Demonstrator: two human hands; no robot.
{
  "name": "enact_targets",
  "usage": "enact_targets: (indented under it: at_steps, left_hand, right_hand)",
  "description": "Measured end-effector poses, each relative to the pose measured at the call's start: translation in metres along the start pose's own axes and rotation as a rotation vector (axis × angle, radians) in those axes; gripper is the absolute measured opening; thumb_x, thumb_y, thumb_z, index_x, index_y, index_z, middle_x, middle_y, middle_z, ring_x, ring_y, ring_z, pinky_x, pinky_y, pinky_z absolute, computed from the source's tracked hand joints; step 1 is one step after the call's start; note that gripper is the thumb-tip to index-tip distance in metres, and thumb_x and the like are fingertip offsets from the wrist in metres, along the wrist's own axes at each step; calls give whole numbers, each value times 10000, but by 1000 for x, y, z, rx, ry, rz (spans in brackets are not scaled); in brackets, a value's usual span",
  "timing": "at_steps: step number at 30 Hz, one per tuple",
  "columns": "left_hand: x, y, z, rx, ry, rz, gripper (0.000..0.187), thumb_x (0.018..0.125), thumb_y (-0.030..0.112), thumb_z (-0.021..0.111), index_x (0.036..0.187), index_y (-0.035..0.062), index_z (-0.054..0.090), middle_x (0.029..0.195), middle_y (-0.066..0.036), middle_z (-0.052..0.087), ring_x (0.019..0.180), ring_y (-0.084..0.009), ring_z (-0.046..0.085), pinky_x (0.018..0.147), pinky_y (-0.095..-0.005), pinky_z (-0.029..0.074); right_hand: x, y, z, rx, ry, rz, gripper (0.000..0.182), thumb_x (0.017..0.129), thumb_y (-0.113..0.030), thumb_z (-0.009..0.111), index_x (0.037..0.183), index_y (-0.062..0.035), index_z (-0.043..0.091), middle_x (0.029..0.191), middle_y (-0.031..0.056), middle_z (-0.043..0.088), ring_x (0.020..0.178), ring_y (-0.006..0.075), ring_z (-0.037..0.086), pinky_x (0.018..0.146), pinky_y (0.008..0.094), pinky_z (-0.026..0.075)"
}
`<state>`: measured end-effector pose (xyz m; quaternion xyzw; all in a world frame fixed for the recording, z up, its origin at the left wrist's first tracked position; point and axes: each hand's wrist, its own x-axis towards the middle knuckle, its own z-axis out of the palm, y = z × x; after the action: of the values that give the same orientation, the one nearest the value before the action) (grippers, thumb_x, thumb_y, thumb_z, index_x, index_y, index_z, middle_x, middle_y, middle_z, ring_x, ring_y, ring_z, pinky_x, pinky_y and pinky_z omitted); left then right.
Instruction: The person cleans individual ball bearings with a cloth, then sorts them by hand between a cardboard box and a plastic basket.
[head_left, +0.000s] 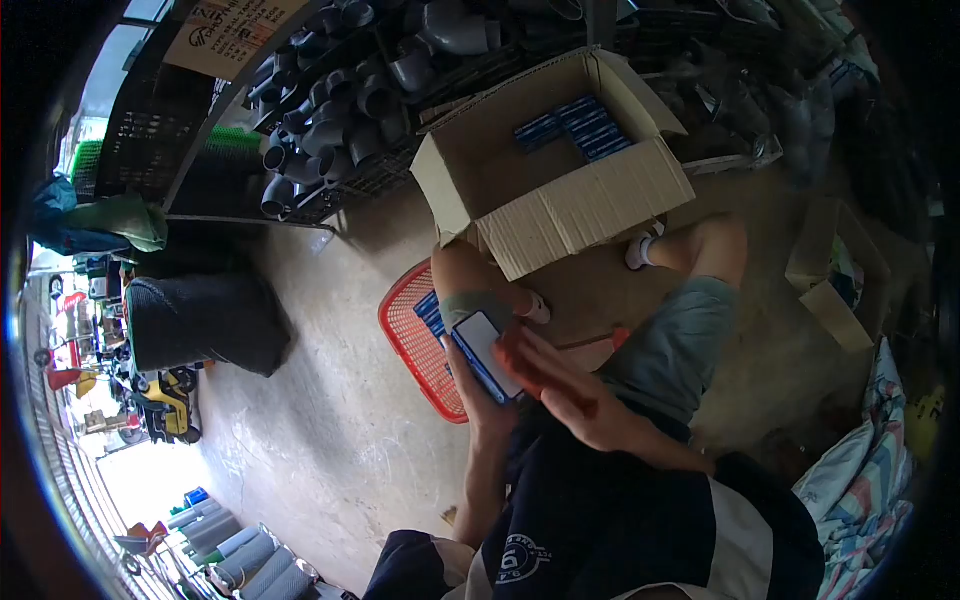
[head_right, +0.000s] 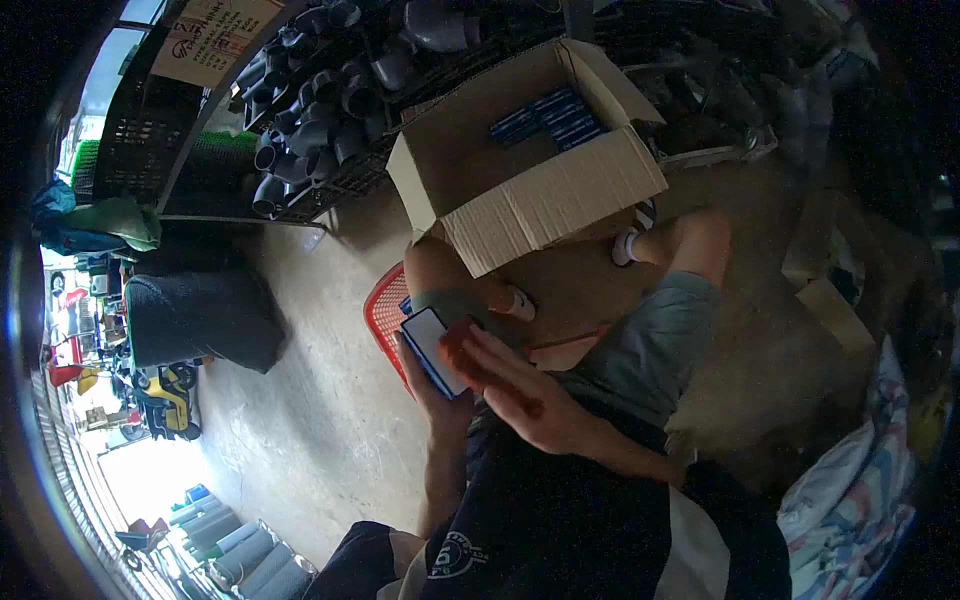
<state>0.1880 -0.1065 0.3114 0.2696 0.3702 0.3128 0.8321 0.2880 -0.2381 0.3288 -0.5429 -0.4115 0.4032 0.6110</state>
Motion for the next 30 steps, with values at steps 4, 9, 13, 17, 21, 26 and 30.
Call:
enact_targets:
  at_steps: [4,9,13,17,21,26,30]
  left_hand:
    - [-2,-13,-2,294,0,77,649,1064,534,335,1505,57,344,1412,-160,503,1305,-265,500,1106,-399,409]
    - [9,3,-7,222,-149,-20,708,1049,604,265,1517,79,341,1434,-150,499,1317,-268,492,1126,-409,396]
    - [10,10,5,274,-185,45,748,1047,618,218,1557,73,266,1515,-161,419,1401,-276,417,1181,-403,320]
    - [1,3,6,510,-109,185,766,1045,624,170,1550,58,280,1525,-152,410,1403,-277,417,1173,-400,332]
    - [3,7,11,490,-48,179,767,1049,617,163,1556,51,273,1515,-154,423,1389,-279,434,1170,-405,335]
    - [6,7,16,261,36,37,733,1067,579,188,1558,40,261,1475,-182,458,1363,-291,457,1143,-402,366]
    - [-16,-32,-8,943,-38,311,625,1099,458,228,1548,25,261,1455,-196,476,1352,-310,458,1127,-396,362]
  right_hand:
    - [10,-4,0,57,92,12,578,1047,-244,503,1562,-69,306,1626,213,214,1510,368,220,1196,476,260]
    - [17,-5,6,-473,26,-195,598,1017,-288,541,1550,-109,336,1601,235,251,1474,466,229,1196,564,235]
    - [33,2,13,-683,36,-292,609,999,-302,557,1537,-98,358,1594,241,258,1449,497,255,1187,592,239]
    - [55,6,16,-272,187,-176,574,989,-297,561,1500,-77,420,1585,241,280,1442,494,277,1189,594,233]
    - [52,7,18,-207,193,-155,557,989,-278,556,1479,-41,439,1579,246,292,1458,464,265,1207,560,212]
    - [32,8,13,-655,39,-251,548,997,-256,543,1483,-30,430,1567,234,326,1469,416,274,1223,532,186]
    - [57,13,-3,-433,127,-226,524,982,-259,564,1463,-69,477,1563,174,367,1459,443,269,1214,562,198]
